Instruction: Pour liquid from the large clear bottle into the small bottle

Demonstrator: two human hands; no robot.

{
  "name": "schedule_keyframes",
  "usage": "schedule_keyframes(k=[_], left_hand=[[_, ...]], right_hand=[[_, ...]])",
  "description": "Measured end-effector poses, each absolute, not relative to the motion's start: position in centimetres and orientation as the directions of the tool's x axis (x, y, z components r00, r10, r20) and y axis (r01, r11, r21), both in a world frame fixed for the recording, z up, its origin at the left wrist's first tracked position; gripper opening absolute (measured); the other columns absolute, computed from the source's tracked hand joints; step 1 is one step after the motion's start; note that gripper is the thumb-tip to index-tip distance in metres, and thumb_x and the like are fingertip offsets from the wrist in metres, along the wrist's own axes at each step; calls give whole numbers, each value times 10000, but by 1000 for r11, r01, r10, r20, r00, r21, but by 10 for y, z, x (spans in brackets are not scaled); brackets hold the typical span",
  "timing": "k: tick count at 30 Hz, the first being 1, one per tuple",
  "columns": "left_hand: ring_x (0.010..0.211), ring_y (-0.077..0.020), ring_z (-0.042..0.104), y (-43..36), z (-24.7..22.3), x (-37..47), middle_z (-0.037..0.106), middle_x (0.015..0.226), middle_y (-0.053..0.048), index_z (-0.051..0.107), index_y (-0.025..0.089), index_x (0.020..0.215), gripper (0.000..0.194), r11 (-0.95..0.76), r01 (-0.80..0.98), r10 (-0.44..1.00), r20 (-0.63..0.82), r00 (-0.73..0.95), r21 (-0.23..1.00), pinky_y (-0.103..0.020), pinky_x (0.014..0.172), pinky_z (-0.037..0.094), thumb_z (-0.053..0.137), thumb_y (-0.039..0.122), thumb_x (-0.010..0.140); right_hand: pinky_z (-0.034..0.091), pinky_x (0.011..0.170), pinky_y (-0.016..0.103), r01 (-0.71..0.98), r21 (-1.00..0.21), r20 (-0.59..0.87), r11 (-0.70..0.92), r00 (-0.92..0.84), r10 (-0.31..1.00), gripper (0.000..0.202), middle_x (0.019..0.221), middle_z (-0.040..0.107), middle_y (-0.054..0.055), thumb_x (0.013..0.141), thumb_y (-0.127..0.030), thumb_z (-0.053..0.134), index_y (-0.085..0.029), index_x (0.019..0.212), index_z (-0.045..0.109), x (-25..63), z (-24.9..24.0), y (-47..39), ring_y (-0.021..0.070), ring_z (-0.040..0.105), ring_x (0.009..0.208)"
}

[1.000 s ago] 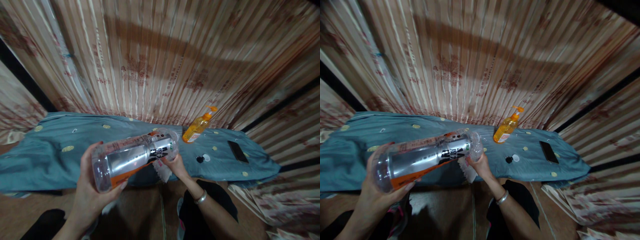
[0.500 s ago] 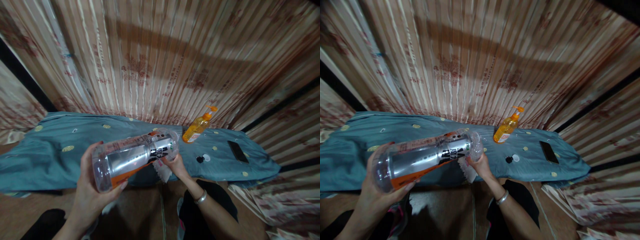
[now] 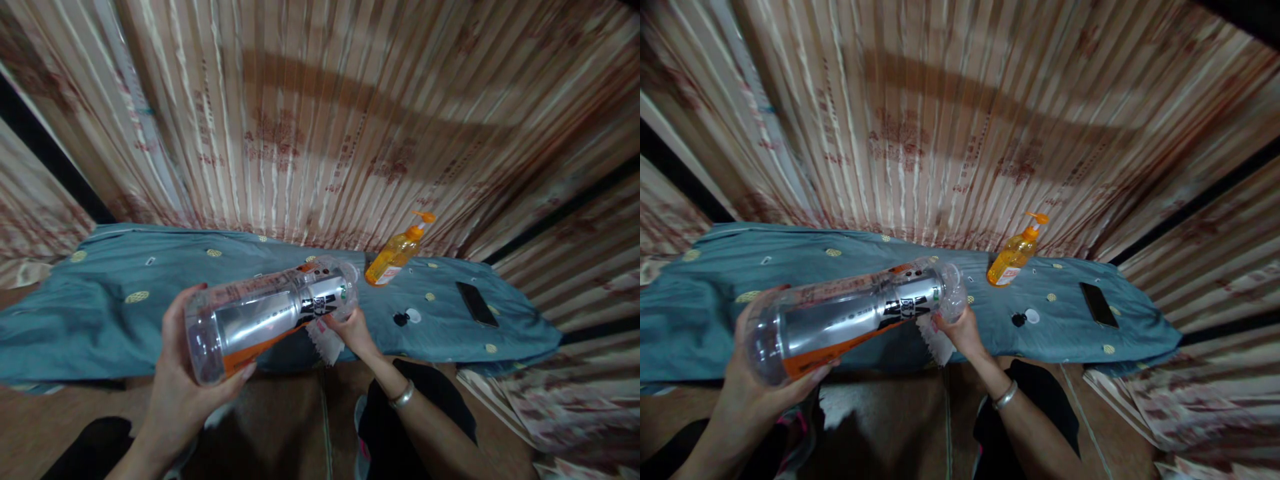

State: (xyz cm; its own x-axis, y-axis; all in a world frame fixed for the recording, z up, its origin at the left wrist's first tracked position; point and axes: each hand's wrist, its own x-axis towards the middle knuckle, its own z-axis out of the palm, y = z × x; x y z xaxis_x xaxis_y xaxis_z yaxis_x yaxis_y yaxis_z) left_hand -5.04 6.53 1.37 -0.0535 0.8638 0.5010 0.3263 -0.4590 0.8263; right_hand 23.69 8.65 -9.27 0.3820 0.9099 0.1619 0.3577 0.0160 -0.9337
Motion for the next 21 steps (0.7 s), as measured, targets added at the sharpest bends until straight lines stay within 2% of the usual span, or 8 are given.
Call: schedule_keyframes(k=[5,15,21], left_hand=[[1085,-263,681,65,15,-50,611,1299,-50,427,334,1475,1009,-482,344,849,526,-44,806,-366,867,613,872,509,587],[1101,-270,669,64,17,-48,608,1308,-52,432,326,1468,998,-482,349,848,528,-43,803,-374,882,605,876,500,592],[1080,-263,680,63,17,-49,609,1298,-50,428,333,1475,988,-498,364,835,549,-44,787,-361,854,616,866,509,606]], right_hand=[[579,641,340,316,-949,105,-19,371,923,341,811,774,81,633,-404,803,-184,861,675,237,-90,86,243,705,706],[588,699,379,337,-941,129,-10,387,913,401,863,775,111,628,-428,796,-161,904,678,238,-91,86,271,717,767],[583,657,354,330,-944,115,-14,367,923,364,823,770,92,623,-425,804,-175,856,681,238,-89,85,257,705,746]])
